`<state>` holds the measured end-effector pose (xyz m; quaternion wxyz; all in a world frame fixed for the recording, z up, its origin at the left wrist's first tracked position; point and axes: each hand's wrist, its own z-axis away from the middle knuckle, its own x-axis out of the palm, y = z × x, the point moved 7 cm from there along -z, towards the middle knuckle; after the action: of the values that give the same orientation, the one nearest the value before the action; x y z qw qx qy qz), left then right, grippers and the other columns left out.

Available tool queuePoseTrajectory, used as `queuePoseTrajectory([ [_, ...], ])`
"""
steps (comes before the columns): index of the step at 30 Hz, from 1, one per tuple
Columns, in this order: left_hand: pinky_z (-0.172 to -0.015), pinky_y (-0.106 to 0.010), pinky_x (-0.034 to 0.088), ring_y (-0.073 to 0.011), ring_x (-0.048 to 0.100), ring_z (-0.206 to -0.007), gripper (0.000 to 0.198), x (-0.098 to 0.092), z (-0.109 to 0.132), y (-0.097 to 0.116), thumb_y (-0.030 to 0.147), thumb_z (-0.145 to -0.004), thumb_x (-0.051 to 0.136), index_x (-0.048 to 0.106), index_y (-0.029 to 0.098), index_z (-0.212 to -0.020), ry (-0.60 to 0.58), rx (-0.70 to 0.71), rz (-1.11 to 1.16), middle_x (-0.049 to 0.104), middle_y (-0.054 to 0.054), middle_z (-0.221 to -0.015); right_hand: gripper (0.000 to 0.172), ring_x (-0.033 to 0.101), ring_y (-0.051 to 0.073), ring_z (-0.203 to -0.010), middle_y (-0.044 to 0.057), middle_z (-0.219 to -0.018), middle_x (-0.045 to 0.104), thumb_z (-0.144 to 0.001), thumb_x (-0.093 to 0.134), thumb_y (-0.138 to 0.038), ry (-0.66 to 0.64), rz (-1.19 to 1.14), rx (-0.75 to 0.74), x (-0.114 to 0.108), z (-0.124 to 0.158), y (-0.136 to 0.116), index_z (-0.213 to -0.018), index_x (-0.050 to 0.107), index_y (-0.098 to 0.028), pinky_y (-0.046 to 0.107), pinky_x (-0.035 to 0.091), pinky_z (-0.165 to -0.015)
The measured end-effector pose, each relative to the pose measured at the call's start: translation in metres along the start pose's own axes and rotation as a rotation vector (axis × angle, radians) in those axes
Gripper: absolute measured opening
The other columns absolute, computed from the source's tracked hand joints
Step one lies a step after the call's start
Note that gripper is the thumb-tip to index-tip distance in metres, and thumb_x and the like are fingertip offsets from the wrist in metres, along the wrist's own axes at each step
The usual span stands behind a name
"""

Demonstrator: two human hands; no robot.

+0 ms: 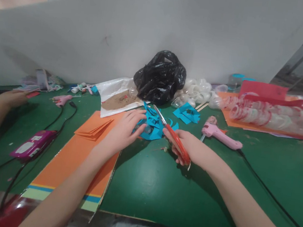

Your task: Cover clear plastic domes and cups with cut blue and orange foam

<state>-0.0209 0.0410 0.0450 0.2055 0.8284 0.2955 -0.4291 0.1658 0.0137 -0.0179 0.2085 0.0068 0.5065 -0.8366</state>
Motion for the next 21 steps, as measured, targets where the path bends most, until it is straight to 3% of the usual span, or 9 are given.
queuePoseTrajectory([
  [2,-0.111,-0.050,0.051,-0.0263,0.056,-0.132,0.028,0.002,0.001,-0.001,0.034,-0.106,0.045,0.057,0.017,-0.126,-0.032,-0.010,-0.026,0.065,-0.013,-0.136,0.042,0.055,0.014,-0.043,-0.005,-0.058,0.056,-0.091,0.055,-0.066,0.092,0.064,-0.025,-0.009,0.002,-0.002,-0.093,0.054,-0.024,0.028,0.050,-0.047],
  [7,-0.119,-0.052,0.042,-0.0290,0.046,-0.146,0.048,0.013,0.004,-0.003,0.039,-0.107,0.039,0.048,0.015,-0.148,-0.126,-0.034,-0.127,0.054,-0.015,-0.154,0.040,0.067,0.023,-0.070,0.005,-0.072,0.070,-0.095,0.051,-0.061,0.372,0.503,-0.109,-0.024,0.013,-0.022,-0.082,0.054,-0.024,0.032,0.047,-0.067],
  [11,-0.121,-0.051,0.039,-0.0280,0.042,-0.150,0.050,0.016,0.005,-0.002,0.038,-0.107,0.039,0.045,0.017,-0.153,-0.157,-0.033,-0.188,0.050,-0.014,-0.158,0.038,0.070,0.027,-0.080,0.008,-0.076,0.073,-0.099,0.046,-0.057,0.386,0.598,-0.095,-0.018,0.011,-0.029,-0.077,0.052,-0.025,0.034,0.045,-0.073],
  [14,-0.120,-0.050,0.041,-0.0284,0.044,-0.149,0.050,0.017,0.006,-0.003,0.036,-0.107,0.041,0.045,0.015,-0.152,-0.162,-0.028,-0.198,0.050,-0.015,-0.158,0.037,0.072,0.030,-0.086,0.013,-0.087,0.075,-0.100,0.044,-0.056,0.421,0.681,-0.089,-0.014,0.012,-0.031,-0.084,0.054,-0.024,0.036,0.045,-0.074],
  [18,-0.120,-0.050,0.043,-0.0278,0.044,-0.149,0.048,0.019,0.006,-0.004,0.032,-0.107,0.042,0.047,0.015,-0.151,-0.148,-0.028,-0.173,0.051,-0.015,-0.157,0.037,0.074,0.031,-0.086,0.015,-0.096,0.076,-0.100,0.044,-0.055,0.420,0.741,-0.175,-0.004,0.016,-0.030,-0.102,0.058,-0.021,0.035,0.048,-0.069],
  [21,-0.121,-0.053,0.041,-0.0286,0.043,-0.149,0.044,0.018,0.005,-0.004,0.026,-0.105,0.044,0.050,0.016,-0.148,-0.089,-0.030,-0.152,0.056,-0.015,-0.152,0.034,0.074,0.030,-0.093,0.014,-0.109,0.075,-0.101,0.044,-0.049,0.440,0.797,-0.295,0.005,0.020,-0.029,-0.109,0.060,-0.021,0.036,0.051,-0.074],
])
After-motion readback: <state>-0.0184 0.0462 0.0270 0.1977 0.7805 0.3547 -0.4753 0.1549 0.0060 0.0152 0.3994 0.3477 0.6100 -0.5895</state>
